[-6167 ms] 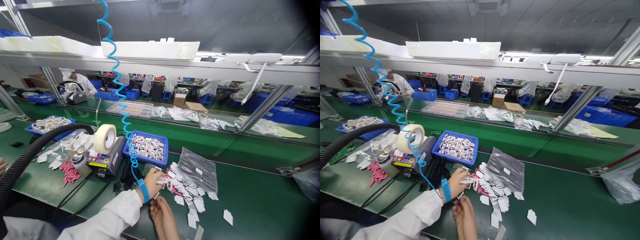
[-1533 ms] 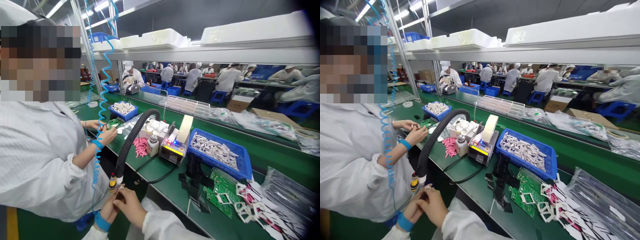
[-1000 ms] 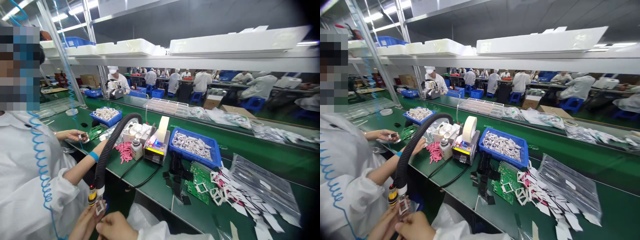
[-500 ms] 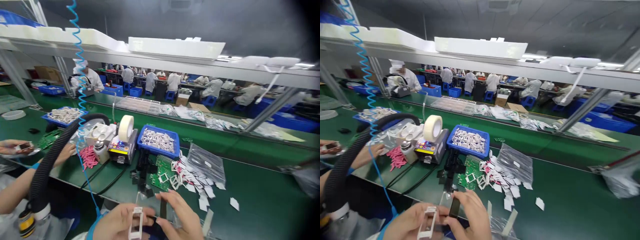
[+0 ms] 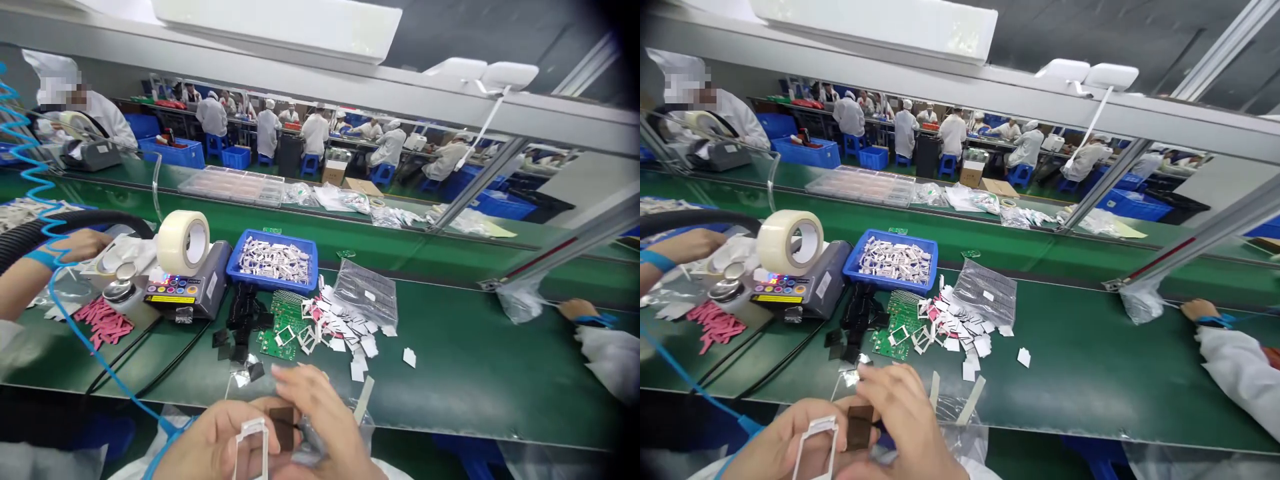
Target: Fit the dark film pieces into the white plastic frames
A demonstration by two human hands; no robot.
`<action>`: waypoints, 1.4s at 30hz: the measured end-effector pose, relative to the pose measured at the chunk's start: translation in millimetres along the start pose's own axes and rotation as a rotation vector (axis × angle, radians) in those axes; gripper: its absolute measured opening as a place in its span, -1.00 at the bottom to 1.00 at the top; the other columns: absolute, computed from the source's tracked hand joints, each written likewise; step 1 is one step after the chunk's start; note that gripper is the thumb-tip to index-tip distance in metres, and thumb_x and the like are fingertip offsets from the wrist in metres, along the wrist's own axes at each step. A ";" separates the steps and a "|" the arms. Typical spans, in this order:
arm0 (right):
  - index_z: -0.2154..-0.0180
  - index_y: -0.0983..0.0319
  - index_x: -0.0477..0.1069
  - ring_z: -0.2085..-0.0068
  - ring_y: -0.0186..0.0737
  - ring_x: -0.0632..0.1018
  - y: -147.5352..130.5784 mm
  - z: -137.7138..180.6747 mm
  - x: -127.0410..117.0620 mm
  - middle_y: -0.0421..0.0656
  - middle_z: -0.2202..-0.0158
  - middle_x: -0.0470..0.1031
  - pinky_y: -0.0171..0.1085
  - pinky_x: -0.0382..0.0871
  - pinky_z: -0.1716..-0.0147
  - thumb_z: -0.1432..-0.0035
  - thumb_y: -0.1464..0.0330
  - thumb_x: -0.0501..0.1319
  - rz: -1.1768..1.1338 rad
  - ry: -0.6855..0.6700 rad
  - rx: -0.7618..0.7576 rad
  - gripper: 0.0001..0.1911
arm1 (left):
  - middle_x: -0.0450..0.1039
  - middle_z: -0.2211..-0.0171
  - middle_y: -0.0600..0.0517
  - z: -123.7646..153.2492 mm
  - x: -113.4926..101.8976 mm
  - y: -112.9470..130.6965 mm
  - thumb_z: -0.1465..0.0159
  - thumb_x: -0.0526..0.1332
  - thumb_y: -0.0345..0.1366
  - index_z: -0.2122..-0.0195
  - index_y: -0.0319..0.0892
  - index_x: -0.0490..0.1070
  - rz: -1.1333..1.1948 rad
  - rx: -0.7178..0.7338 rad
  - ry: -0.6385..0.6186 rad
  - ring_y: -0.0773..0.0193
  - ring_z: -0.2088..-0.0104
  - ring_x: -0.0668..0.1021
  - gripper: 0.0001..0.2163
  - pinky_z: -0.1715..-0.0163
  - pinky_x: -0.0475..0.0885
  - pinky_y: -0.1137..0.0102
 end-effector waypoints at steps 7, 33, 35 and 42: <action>0.35 0.18 0.24 0.33 -0.24 0.43 -3.8 0.3 6.2 -0.21 0.43 0.28 0.07 0.11 -0.06 -0.23 0.35 0.06 0.041 0.136 0.060 -0.91 | 0.31 0.20 -0.08 6.1 -6.6 4.4 0.02 0.28 0.00 0.45 -0.14 0.56 -0.168 0.051 0.004 0.07 0.14 0.38 -0.70 0.09 0.24 0.22; 0.46 0.20 0.14 0.37 -0.29 0.33 13.5 -10.4 31.4 -0.23 0.44 0.24 -0.31 0.26 0.38 -0.24 0.41 -0.04 -0.266 -0.074 0.394 -0.80 | 0.34 -0.01 -0.11 2.6 -37.6 2.7 -0.06 0.24 -0.07 0.30 -0.19 0.54 0.011 0.089 0.289 -0.01 -0.03 0.34 -0.69 -0.09 0.19 0.10; 0.48 0.20 0.10 0.43 -0.32 0.33 26.0 1.5 47.8 -0.25 0.48 0.22 -0.37 0.25 0.46 -0.25 0.39 -0.04 -0.272 -0.090 0.484 -0.78 | 0.39 -0.02 -0.08 5.8 -48.8 4.1 -0.11 0.22 -0.14 0.27 -0.18 0.54 0.086 0.158 0.387 -0.02 -0.09 0.31 -0.74 -0.13 0.16 0.08; 0.44 0.25 0.26 0.37 -0.17 0.41 62.2 26.1 87.9 -0.13 0.42 0.36 -0.21 0.29 0.35 -0.03 0.59 0.11 0.147 -0.185 0.536 -0.86 | 0.39 -0.05 -0.06 19.5 -69.4 18.4 -0.15 0.17 -0.15 0.25 -0.18 0.53 0.037 0.226 0.518 0.00 -0.17 0.22 -0.74 -0.15 0.15 0.10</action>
Point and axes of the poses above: each hand's wrist, its own z-axis away from the middle knuckle, its own x-axis out of the palm, y = z × x, the point moved 1 cm from there along -z, towards the middle knuckle
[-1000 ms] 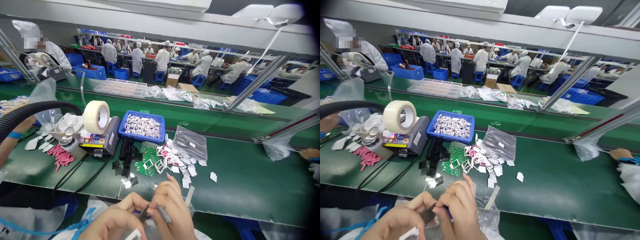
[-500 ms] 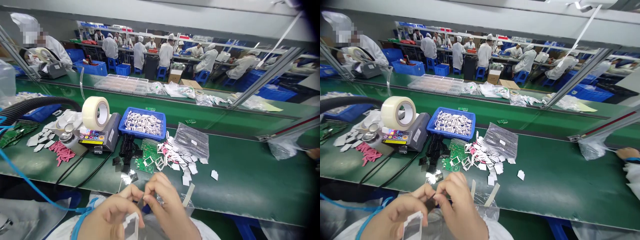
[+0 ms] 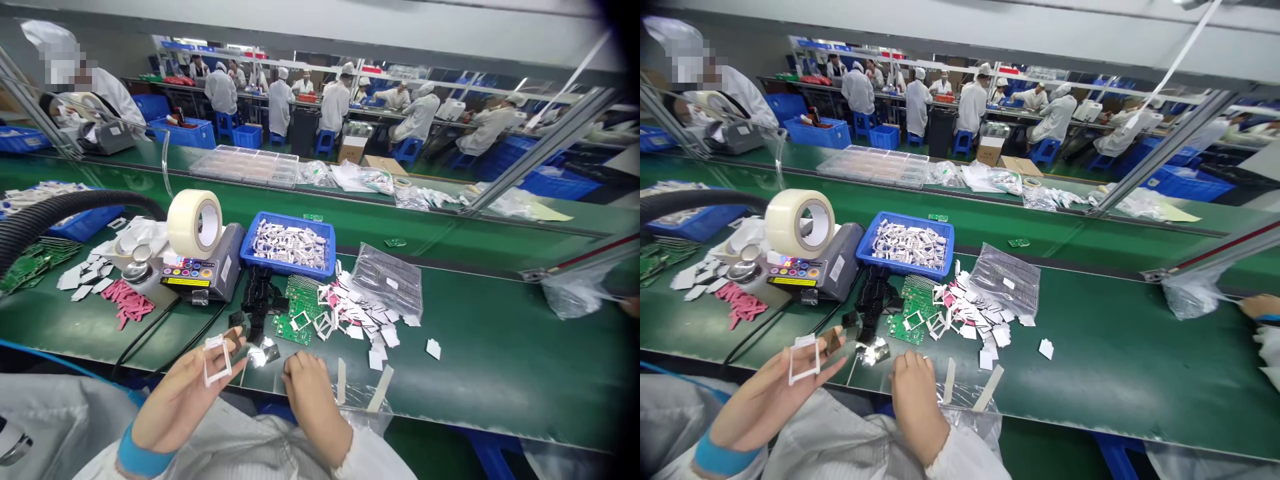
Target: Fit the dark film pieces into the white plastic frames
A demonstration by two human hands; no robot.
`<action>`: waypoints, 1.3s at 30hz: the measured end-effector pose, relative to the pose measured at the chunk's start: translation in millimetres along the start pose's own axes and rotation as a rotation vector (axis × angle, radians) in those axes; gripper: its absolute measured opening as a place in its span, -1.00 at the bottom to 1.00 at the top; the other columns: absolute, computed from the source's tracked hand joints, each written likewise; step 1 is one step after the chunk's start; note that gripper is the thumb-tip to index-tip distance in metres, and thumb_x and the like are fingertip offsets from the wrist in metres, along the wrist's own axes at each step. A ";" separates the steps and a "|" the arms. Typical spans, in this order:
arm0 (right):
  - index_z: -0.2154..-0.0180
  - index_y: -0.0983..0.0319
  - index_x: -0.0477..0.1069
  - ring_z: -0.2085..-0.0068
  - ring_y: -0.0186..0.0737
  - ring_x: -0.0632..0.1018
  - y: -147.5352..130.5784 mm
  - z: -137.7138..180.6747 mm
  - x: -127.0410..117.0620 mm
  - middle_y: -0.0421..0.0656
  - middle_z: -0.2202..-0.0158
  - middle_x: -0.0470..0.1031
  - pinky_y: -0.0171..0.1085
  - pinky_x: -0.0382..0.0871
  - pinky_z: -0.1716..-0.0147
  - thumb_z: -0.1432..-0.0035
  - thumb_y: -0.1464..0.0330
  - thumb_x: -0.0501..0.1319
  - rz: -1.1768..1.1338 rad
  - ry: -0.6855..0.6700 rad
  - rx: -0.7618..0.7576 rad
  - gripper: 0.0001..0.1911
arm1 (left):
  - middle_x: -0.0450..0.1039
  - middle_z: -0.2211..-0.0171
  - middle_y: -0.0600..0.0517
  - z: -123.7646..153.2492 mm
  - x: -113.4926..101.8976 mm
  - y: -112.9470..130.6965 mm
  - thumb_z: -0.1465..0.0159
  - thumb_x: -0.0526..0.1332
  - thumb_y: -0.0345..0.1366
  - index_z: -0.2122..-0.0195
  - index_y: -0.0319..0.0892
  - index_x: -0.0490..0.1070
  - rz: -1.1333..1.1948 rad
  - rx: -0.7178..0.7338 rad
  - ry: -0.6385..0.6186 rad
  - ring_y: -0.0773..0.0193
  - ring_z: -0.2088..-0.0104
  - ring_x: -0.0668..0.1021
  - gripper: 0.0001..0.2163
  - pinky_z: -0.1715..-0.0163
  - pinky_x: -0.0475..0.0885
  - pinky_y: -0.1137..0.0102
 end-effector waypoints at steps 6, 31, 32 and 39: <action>0.03 0.21 0.24 0.12 -0.11 0.39 -42.3 -4.3 -55.5 -0.07 0.11 0.38 -0.09 0.27 0.13 -0.05 0.33 0.24 -0.035 0.034 -0.479 -0.58 | 0.34 0.09 -0.08 10.8 20.1 -18.4 -0.02 0.28 -0.05 0.33 -0.22 0.53 -0.267 -0.166 -0.264 0.17 0.18 0.42 -0.67 0.17 0.33 0.31; 0.31 0.10 0.28 0.07 -0.02 0.50 -42.1 -5.8 -15.3 -0.07 0.28 0.56 0.01 0.38 0.10 0.30 -0.07 0.33 -1.383 0.028 -0.231 -0.44 | 0.51 0.14 -0.08 5.4 50.2 -31.9 0.00 0.29 -0.04 0.40 -0.18 0.55 0.276 -0.155 -0.561 0.10 0.00 0.44 -0.70 0.14 0.32 0.35; 0.31 0.10 0.28 0.06 -0.03 0.50 -41.4 -6.8 -15.4 -0.08 0.27 0.56 0.01 0.37 0.08 0.29 -0.06 0.34 -1.369 0.029 -0.253 -0.45 | 0.51 0.14 -0.08 6.0 49.6 -31.9 -0.01 0.28 -0.03 0.40 -0.17 0.55 0.274 -0.144 -0.556 0.09 0.00 0.44 -0.70 0.15 0.32 0.35; 0.25 0.06 0.27 0.02 -0.11 0.48 -43.0 -8.5 -13.5 -0.14 0.22 0.55 0.01 0.32 0.02 0.19 -0.01 0.31 -1.418 -0.028 -0.320 -0.52 | 0.53 0.21 -0.05 5.6 45.3 -37.8 0.02 0.28 0.01 0.44 -0.12 0.56 0.257 -0.124 -0.522 0.02 0.03 0.45 -0.70 0.17 0.33 0.28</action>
Point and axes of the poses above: each hand's wrist, its own z-axis away from the middle knuckle, its own x-axis out of the palm, y = z × x, the point moved 1 cm from there along -z, towards the middle knuckle
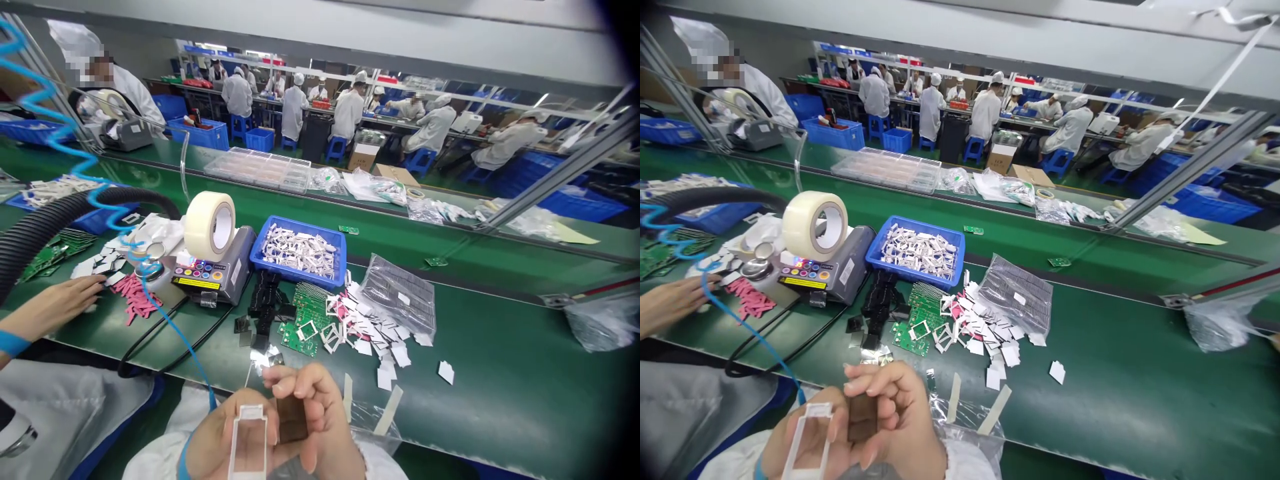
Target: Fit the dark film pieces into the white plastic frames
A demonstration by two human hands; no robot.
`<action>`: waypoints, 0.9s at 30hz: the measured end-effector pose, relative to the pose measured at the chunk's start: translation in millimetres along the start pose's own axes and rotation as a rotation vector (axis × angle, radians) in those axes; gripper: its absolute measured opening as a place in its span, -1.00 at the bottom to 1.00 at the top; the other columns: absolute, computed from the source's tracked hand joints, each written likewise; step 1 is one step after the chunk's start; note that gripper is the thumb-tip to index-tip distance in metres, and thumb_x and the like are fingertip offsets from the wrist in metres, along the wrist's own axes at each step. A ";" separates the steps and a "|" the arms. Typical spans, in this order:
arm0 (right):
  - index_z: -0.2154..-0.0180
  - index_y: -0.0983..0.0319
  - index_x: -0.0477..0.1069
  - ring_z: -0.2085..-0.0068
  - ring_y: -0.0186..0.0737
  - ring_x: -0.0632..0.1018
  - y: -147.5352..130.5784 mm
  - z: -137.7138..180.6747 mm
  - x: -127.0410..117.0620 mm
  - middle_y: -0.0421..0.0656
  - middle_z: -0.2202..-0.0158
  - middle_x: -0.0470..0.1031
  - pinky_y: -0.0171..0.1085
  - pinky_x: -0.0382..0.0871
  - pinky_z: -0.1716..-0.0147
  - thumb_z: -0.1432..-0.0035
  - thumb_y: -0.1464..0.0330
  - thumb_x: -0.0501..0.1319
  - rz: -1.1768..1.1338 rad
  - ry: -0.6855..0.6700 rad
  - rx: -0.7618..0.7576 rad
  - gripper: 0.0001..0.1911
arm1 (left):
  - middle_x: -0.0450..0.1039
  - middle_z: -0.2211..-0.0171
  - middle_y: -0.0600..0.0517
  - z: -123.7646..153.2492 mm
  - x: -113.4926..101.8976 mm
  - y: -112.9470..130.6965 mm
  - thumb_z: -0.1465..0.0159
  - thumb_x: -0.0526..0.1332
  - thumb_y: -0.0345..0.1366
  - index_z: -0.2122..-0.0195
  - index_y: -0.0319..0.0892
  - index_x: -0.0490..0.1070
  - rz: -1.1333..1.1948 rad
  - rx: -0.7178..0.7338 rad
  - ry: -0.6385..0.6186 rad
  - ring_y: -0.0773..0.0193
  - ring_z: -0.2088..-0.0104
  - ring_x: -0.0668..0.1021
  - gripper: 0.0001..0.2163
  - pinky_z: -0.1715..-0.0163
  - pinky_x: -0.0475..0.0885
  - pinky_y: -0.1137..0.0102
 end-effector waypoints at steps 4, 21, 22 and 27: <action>0.22 0.05 0.23 -0.02 -0.10 0.45 -2.6 0.4 1.1 -0.13 0.20 0.55 0.01 0.35 0.05 0.13 -0.05 0.26 0.064 -0.039 -0.002 -0.51 | 0.52 0.26 -0.11 0.6 -0.9 0.9 0.04 0.29 0.01 0.47 -0.14 0.56 0.046 -0.033 0.033 -0.03 0.04 0.44 -0.69 0.10 0.32 0.16; 0.44 0.20 0.26 0.36 -0.23 0.33 -84.4 -18.3 8.8 -0.23 0.46 0.23 -0.06 0.15 0.15 -0.19 0.39 0.11 1.267 -0.047 -0.202 -0.86 | 0.33 0.17 -0.11 3.5 24.9 31.0 -0.12 0.21 -0.11 0.25 -0.04 0.55 -0.628 0.104 -0.103 0.03 0.06 0.37 -0.75 -0.04 0.16 0.09; 0.44 0.20 0.26 0.36 -0.24 0.33 -83.3 -18.1 8.0 -0.24 0.46 0.23 -0.06 0.14 0.14 -0.20 0.39 0.12 1.254 -0.048 -0.198 -0.85 | 0.33 0.17 -0.10 4.0 23.5 30.5 -0.12 0.21 -0.11 0.25 -0.04 0.55 -0.631 0.105 -0.102 0.03 0.06 0.37 -0.76 -0.04 0.16 0.10; 0.45 0.19 0.27 0.32 -0.22 0.34 -78.4 -17.3 6.2 -0.24 0.46 0.24 -0.03 0.13 0.11 -0.21 0.32 0.13 1.153 -0.029 -0.141 -0.82 | 0.33 0.15 -0.12 7.1 10.3 23.7 -0.07 0.22 -0.03 0.28 -0.06 0.56 -0.643 0.109 -0.090 0.01 0.05 0.34 -0.70 -0.05 0.14 0.09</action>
Point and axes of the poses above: each hand's wrist, its own z-axis away from the middle knuckle, its own x-axis out of the palm, y = z × x, the point moved 1 cm from there along -z, towards the middle knuckle
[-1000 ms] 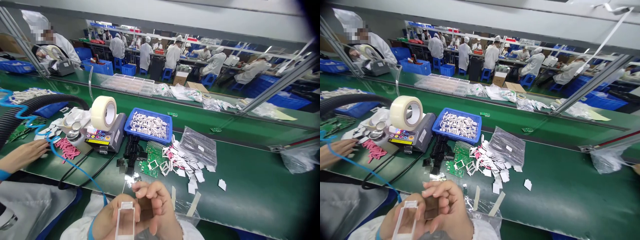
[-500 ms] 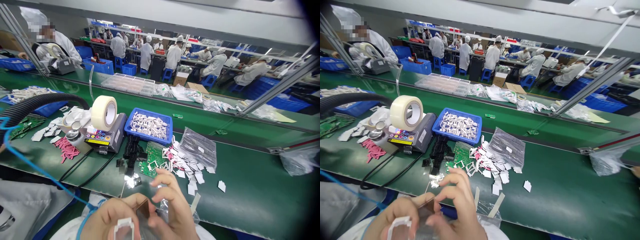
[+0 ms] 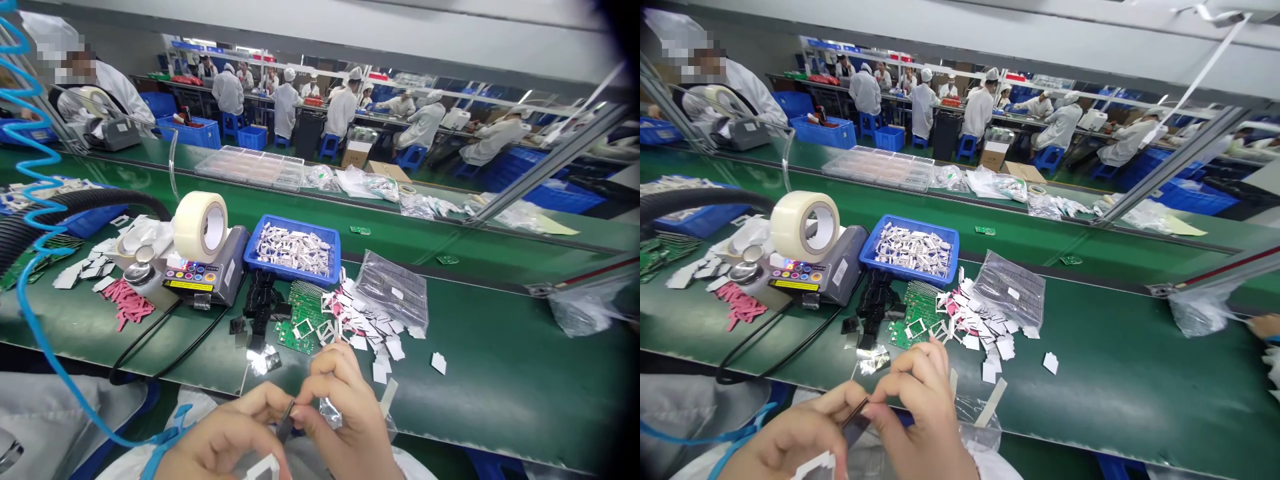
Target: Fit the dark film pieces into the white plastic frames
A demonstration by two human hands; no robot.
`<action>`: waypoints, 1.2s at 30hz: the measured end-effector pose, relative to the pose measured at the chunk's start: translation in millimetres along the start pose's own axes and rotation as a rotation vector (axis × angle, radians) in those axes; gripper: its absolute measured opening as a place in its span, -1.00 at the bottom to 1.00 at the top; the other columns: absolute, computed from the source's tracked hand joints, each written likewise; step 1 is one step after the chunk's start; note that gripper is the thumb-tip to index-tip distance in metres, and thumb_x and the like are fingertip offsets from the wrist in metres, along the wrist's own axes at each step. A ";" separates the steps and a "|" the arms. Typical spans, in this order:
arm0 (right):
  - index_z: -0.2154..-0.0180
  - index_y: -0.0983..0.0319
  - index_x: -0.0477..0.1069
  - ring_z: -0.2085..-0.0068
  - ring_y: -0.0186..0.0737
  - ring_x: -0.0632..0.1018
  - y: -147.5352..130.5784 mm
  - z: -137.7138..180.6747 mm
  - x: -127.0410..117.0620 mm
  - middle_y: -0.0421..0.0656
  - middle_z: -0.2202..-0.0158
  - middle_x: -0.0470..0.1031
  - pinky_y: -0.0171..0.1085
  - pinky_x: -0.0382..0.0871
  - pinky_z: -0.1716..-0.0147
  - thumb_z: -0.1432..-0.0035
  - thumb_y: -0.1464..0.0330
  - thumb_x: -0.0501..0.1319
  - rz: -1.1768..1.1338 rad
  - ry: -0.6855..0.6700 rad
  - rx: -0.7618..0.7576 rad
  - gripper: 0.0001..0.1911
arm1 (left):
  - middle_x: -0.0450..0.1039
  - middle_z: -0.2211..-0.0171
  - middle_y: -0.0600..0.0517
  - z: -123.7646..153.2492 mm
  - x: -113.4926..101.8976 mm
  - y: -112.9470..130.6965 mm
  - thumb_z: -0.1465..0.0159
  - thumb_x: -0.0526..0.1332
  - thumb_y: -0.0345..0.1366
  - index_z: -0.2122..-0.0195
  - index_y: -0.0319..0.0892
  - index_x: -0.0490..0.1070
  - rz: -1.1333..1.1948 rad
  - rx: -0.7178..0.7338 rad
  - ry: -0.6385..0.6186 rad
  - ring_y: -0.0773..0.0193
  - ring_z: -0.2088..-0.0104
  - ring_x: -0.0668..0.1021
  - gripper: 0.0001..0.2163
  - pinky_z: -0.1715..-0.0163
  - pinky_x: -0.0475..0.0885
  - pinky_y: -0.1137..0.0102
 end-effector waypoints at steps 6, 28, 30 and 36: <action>0.49 0.18 0.28 0.33 -0.24 0.34 1.9 1.6 3.1 -0.25 0.47 0.24 -0.06 0.16 0.13 -0.22 0.26 0.12 -0.121 -0.014 0.095 -0.75 | 0.33 0.19 -0.14 -0.5 1.4 -0.6 -0.04 0.19 0.05 0.32 -0.08 0.57 0.034 -0.025 0.053 -0.01 0.07 0.34 -0.64 -0.03 0.15 0.10; 0.49 0.23 0.19 0.35 -0.19 0.33 79.8 60.4 62.9 -0.15 0.42 0.28 -0.20 0.22 0.34 -0.17 0.50 0.01 0.183 -0.247 0.366 -0.81 | 0.43 -0.01 -0.20 -0.4 -34.4 -16.7 -0.18 0.15 -0.16 0.29 -0.27 0.54 0.595 -0.130 0.337 -0.03 -0.14 0.31 -0.71 -0.20 0.05 0.07; 0.46 0.24 0.24 0.33 -0.16 0.33 84.2 58.6 62.2 -0.13 0.40 0.30 -0.17 0.23 0.32 -0.15 0.49 0.04 0.202 -0.229 0.363 -0.86 | 0.44 -0.01 -0.21 -1.4 -30.8 -15.1 -0.16 0.18 -0.17 0.30 -0.28 0.54 0.663 -0.151 0.294 -0.02 -0.12 0.34 -0.72 -0.19 0.07 0.08; 0.02 0.16 0.25 0.15 -0.11 0.37 37.8 11.8 7.8 -0.08 0.16 0.33 -0.13 0.28 0.18 -0.06 -0.07 0.09 -0.132 -0.059 0.054 -0.43 | 0.44 -0.01 -0.20 -7.6 -12.3 -8.0 -0.10 0.25 -0.18 0.26 -0.25 0.54 0.752 -0.209 0.140 -0.01 -0.09 0.38 -0.73 -0.16 0.13 0.10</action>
Point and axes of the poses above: each hand's wrist, its own z-axis away from the middle knuckle, its own x-axis out of the palm, y = z × x, the point moved 1 cm from there along -z, towards the middle knuckle
